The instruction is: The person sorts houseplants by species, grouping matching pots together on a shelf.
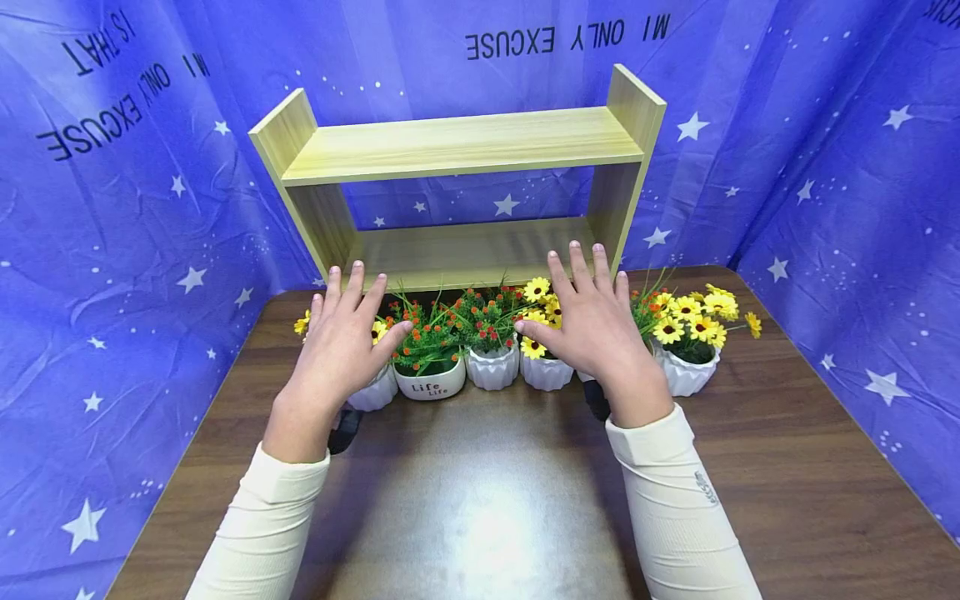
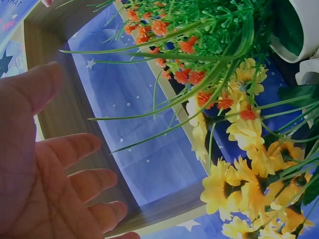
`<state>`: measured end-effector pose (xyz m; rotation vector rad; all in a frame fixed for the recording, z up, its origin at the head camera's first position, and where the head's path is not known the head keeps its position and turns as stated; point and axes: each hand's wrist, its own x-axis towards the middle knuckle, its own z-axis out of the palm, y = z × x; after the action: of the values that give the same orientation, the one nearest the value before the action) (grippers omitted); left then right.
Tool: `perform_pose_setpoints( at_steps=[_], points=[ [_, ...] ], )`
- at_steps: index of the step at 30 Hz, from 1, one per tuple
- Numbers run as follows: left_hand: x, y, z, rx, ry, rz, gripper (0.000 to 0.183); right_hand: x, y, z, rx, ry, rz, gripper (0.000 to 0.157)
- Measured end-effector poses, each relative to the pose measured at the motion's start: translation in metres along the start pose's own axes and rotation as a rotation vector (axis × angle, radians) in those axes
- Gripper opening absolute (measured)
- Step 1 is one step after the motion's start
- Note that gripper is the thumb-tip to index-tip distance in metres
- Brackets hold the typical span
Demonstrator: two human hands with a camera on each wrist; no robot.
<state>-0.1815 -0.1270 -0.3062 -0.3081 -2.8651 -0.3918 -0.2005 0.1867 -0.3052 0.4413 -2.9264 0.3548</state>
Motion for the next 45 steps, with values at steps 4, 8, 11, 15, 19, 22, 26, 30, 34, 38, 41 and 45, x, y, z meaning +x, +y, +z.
perform_pose_setpoints(
  at_steps=[4,8,11,15,19,22,26,30,34,38,41,45],
  points=[
    [0.000,0.000,0.000,-0.001,-0.004,0.004,0.076,0.000,-0.001,0.000,0.000,-0.015,0.003,0.101],
    [0.000,-0.001,-0.001,-0.005,-0.007,0.006,0.076,-0.001,-0.002,-0.001,-0.001,-0.022,0.000,0.102],
    [-0.002,-0.002,-0.001,-0.010,-0.008,0.013,0.075,-0.002,-0.003,0.000,0.005,-0.014,-0.003,0.102],
    [-0.004,-0.005,-0.003,-0.016,-0.020,0.029,0.073,-0.005,-0.003,0.002,0.029,0.004,-0.006,0.101],
    [-0.007,-0.008,-0.005,-0.038,-0.046,0.063,0.072,-0.011,-0.001,0.006,0.089,0.030,-0.013,0.100],
    [-0.008,-0.013,-0.010,-0.066,-0.052,0.106,0.072,-0.017,0.001,0.010,0.149,0.091,-0.044,0.095],
    [-0.009,-0.021,-0.020,-0.132,0.006,0.151,0.068,-0.030,0.000,0.019,0.229,0.259,-0.132,0.083],
    [-0.007,-0.028,-0.030,-0.174,0.098,0.175,0.062,-0.042,-0.004,0.032,0.288,0.432,-0.173,0.075],
    [-0.002,-0.031,-0.042,-0.181,0.158,0.202,0.057,-0.051,-0.009,0.045,0.363,0.537,-0.161,0.067],
    [0.010,-0.035,-0.055,-0.201,0.217,0.224,0.054,-0.058,-0.010,0.058,0.453,0.572,-0.123,0.058],
    [0.020,-0.039,-0.065,-0.273,0.234,0.176,0.050,-0.061,-0.009,0.068,0.517,0.546,-0.062,0.053],
    [0.030,-0.043,-0.077,-0.451,0.252,0.060,0.042,-0.063,-0.007,0.080,0.620,0.459,0.051,0.049]
  ],
)
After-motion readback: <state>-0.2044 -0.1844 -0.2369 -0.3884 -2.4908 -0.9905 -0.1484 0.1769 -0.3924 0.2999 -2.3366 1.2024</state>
